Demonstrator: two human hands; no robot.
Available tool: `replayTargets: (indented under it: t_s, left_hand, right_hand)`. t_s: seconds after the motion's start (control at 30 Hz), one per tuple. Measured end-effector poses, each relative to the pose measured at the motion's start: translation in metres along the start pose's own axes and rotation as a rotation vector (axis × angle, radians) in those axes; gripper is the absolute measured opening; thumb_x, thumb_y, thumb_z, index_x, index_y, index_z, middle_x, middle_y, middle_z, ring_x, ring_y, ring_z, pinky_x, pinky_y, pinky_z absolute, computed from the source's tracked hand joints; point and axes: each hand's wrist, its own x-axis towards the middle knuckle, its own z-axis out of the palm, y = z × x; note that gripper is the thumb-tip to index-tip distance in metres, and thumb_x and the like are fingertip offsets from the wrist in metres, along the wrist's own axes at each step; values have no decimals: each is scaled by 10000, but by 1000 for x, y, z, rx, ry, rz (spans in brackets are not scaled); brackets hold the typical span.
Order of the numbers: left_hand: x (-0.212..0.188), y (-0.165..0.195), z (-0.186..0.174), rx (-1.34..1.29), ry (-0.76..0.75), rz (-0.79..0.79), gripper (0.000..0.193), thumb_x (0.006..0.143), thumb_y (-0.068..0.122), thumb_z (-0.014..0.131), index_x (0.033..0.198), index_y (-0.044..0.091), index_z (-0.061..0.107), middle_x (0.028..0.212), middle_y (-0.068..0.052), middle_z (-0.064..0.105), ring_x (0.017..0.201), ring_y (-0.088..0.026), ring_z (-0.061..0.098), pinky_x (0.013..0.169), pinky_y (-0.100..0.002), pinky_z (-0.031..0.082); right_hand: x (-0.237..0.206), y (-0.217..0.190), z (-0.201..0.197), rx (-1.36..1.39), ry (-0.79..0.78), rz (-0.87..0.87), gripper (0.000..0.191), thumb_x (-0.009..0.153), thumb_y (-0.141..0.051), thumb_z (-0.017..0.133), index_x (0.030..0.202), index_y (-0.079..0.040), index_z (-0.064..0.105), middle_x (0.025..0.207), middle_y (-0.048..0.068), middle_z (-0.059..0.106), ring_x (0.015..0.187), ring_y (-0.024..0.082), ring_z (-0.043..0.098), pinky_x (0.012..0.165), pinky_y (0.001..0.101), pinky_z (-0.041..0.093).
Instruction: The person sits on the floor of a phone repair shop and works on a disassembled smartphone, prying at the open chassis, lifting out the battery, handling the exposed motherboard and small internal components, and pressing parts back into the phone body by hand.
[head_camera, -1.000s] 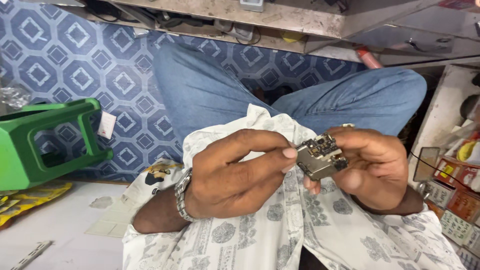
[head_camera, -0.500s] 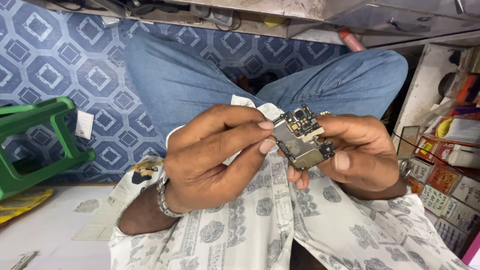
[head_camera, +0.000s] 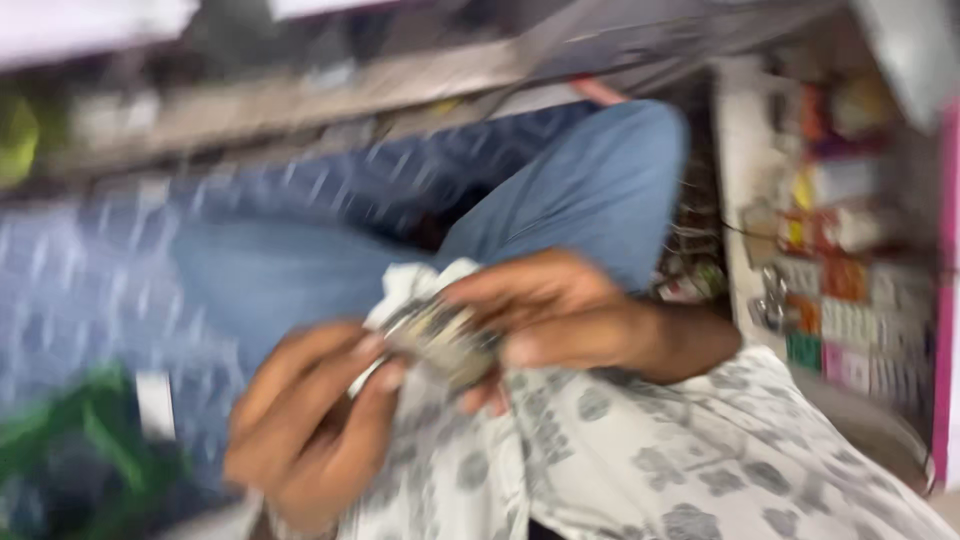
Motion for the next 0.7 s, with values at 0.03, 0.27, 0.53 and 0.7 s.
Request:
replayTargets:
  t_s: [0.03, 0.27, 0.53, 0.7]
  left_hand:
    - [-4, -1, 4, 28, -7, -82, 199, 891, -48, 780, 1071, -37, 696, 1075, -185, 712, 832, -175, 738, 623, -219, 573]
    - [-17, -42, 20, 184, -68, 129, 237, 932, -10, 754, 1096, 25, 587, 1112, -167, 662, 913, -204, 720, 803, -270, 611]
    - [-32, -54, 26, 181, -37, 29, 226, 944, -10, 738, 1098, 19, 575, 1150, -164, 630, 948, -233, 731, 822, -296, 639]
    - [-33, -46, 37, 176, -25, -15, 207, 986, 45, 694, 1136, -2, 558, 1196, -171, 611, 968, -238, 727, 814, -295, 642]
  right_hand:
    - [0, 1, -1, 50, -29, -35, 530, 1103, 36, 546, 1597, 61, 355, 1419, 304, 576, 1154, 352, 713, 900, 417, 646]
    - [-16, 25, -21, 26, -112, -152, 417, 1147, 42, 575, 1538, 107, 446, 1354, 241, 630, 1210, 276, 687, 965, 364, 629]
    - [-24, 22, -20, -209, -90, -245, 460, 1082, 48, 658, 1507, 37, 484, 1441, 174, 558, 1259, 204, 660, 1042, 296, 601]
    - [-28, 16, -20, -453, -106, -378, 427, 1107, 27, 669, 1502, -47, 524, 1480, 147, 559, 1221, 155, 682, 1075, 256, 593]
